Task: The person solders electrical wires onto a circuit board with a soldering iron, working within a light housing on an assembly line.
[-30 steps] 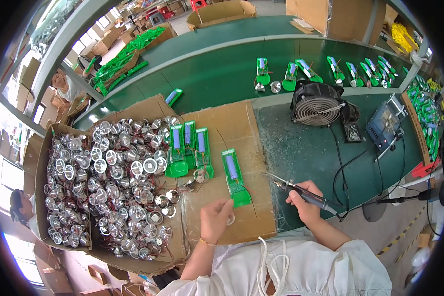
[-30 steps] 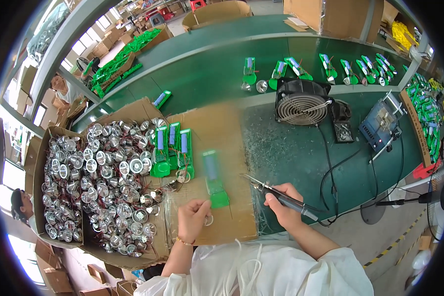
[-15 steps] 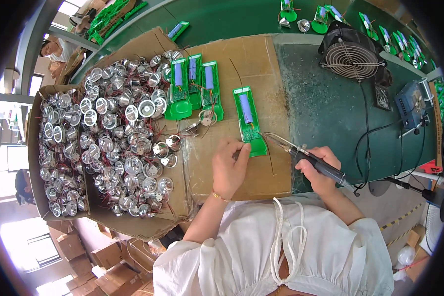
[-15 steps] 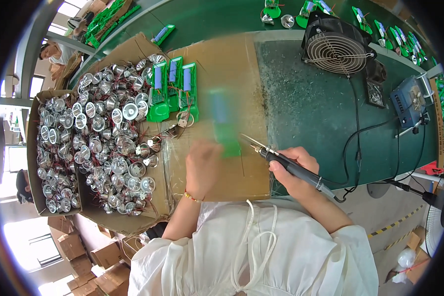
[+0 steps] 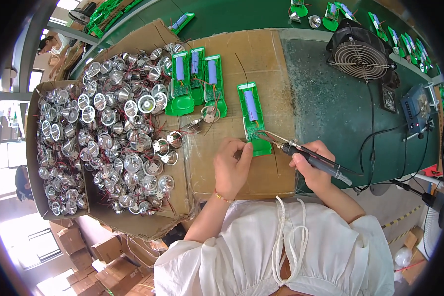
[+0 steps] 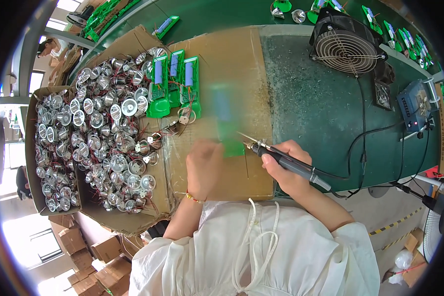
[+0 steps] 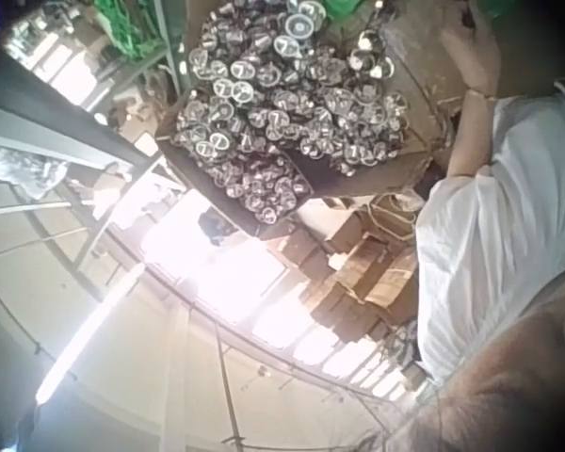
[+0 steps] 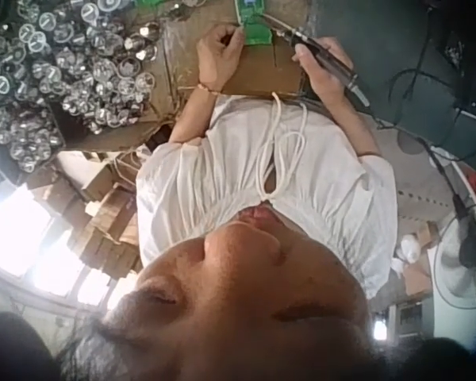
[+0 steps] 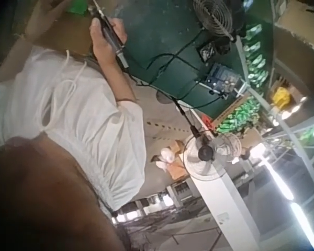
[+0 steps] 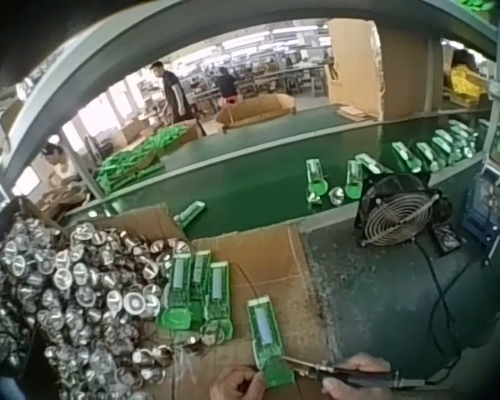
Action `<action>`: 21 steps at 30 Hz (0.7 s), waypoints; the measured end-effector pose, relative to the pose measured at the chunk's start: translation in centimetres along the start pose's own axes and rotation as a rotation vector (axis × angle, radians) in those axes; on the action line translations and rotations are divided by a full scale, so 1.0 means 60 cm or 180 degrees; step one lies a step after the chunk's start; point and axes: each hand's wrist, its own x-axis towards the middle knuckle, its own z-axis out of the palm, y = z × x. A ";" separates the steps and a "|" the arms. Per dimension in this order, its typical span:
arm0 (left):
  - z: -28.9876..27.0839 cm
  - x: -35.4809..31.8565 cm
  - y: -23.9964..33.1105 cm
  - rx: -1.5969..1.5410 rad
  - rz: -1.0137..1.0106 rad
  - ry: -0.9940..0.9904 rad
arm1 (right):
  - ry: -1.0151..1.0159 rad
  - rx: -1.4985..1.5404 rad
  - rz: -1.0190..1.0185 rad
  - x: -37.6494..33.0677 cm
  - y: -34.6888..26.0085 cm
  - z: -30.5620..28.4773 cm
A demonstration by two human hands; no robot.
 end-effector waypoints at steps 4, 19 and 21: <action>-0.002 0.001 0.008 -0.0033 -0.0090 -0.0037 | 0.0055 -0.0026 0.0151 0.002 0.001 0.004; 0.001 0.004 0.001 -0.0124 -0.0092 0.0001 | 0.0371 0.0255 0.0237 -0.003 -0.019 -0.007; 0.000 0.003 0.004 -0.0090 -0.0122 0.0000 | 0.0370 0.0230 0.0224 -0.006 -0.017 -0.010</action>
